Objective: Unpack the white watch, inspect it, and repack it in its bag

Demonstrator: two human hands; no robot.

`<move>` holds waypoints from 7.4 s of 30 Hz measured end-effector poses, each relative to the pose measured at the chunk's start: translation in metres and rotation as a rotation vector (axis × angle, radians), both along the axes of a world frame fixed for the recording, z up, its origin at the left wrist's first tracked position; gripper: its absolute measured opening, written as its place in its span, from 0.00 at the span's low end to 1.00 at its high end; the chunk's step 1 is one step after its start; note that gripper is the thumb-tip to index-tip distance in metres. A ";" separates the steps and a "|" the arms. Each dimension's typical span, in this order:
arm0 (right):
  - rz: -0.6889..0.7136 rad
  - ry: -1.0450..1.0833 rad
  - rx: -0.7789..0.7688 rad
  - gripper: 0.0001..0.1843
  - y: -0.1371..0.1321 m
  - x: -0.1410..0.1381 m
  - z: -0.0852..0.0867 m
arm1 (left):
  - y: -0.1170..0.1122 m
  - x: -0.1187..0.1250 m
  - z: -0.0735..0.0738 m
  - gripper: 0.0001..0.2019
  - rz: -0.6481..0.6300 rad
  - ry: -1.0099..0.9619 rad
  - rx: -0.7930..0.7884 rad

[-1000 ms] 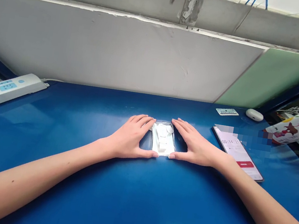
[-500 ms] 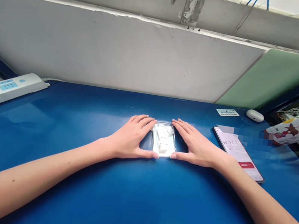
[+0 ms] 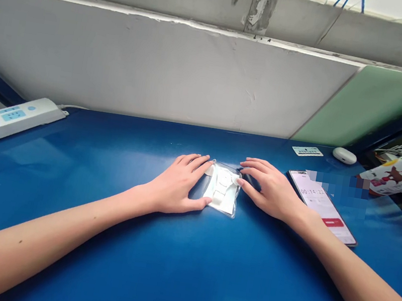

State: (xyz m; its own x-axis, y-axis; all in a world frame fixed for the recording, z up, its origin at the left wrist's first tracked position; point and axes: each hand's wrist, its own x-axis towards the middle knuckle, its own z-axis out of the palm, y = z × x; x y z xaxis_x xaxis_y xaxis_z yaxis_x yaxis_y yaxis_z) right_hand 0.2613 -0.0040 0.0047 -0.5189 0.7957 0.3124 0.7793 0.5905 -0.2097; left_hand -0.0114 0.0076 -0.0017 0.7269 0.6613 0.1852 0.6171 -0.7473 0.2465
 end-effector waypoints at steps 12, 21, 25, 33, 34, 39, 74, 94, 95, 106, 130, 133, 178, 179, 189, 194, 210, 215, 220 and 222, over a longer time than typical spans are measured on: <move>0.060 0.086 0.043 0.10 -0.005 -0.005 0.005 | 0.003 0.000 -0.001 0.23 0.068 -0.075 -0.068; 0.144 -0.024 -0.064 0.29 -0.001 0.001 -0.001 | 0.008 -0.004 -0.001 0.40 0.020 -0.037 -0.066; 0.151 -0.019 -0.097 0.32 -0.002 0.002 0.001 | 0.011 -0.007 0.006 0.38 -0.024 0.000 -0.058; 0.129 0.013 -0.167 0.34 -0.003 0.001 0.001 | 0.014 -0.010 0.006 0.38 -0.046 0.022 -0.012; 0.124 0.013 -0.172 0.34 -0.003 0.001 0.001 | 0.014 -0.010 0.006 0.38 -0.043 0.016 -0.010; 0.100 0.017 -0.189 0.35 -0.002 0.002 0.002 | 0.013 -0.012 0.004 0.38 -0.028 -0.010 -0.030; 0.067 -0.013 -0.226 0.39 -0.001 0.004 -0.001 | 0.014 -0.009 0.000 0.37 -0.008 -0.113 -0.045; 0.123 -0.104 -0.208 0.31 -0.001 0.005 0.002 | 0.013 -0.011 -0.001 0.33 -0.028 -0.045 0.021; 0.138 -0.098 -0.210 0.32 -0.001 0.006 0.002 | 0.013 -0.011 -0.001 0.33 -0.026 -0.041 0.014; 0.201 0.160 -0.029 0.15 -0.003 0.000 0.004 | 0.014 -0.011 -0.001 0.25 -0.050 -0.074 -0.013; 0.048 0.171 -0.095 0.19 0.002 0.002 -0.004 | 0.014 -0.009 0.001 0.34 -0.048 -0.120 -0.038; 0.072 0.105 -0.039 0.19 0.001 0.003 -0.001 | 0.014 -0.008 0.001 0.33 -0.056 -0.127 -0.041; 0.043 0.023 -0.357 0.43 0.006 0.012 0.001 | 0.012 -0.008 0.002 0.35 0.011 -0.078 0.080; 0.044 0.020 -0.352 0.44 0.006 0.012 0.001 | 0.012 -0.008 0.002 0.35 0.008 -0.074 0.080; 0.056 -0.004 -0.302 0.46 0.006 0.011 -0.002 | 0.012 -0.007 0.002 0.34 0.008 -0.053 0.077; 0.087 0.004 -0.247 0.45 0.004 0.006 -0.004 | 0.012 -0.008 0.004 0.34 -0.020 -0.044 0.071; 0.108 0.166 -0.197 0.33 -0.012 -0.015 -0.008 | 0.013 -0.010 0.003 0.35 -0.126 -0.038 0.022; 0.094 0.156 -0.147 0.27 -0.013 -0.020 -0.013 | 0.014 -0.010 0.002 0.34 -0.112 -0.034 0.021; 0.079 0.146 -0.159 0.25 -0.012 -0.019 -0.017 | 0.014 -0.010 0.003 0.33 -0.106 -0.046 0.002; 0.075 0.164 -0.186 0.25 -0.011 -0.017 -0.017 | 0.013 -0.011 0.003 0.33 -0.106 -0.052 -0.005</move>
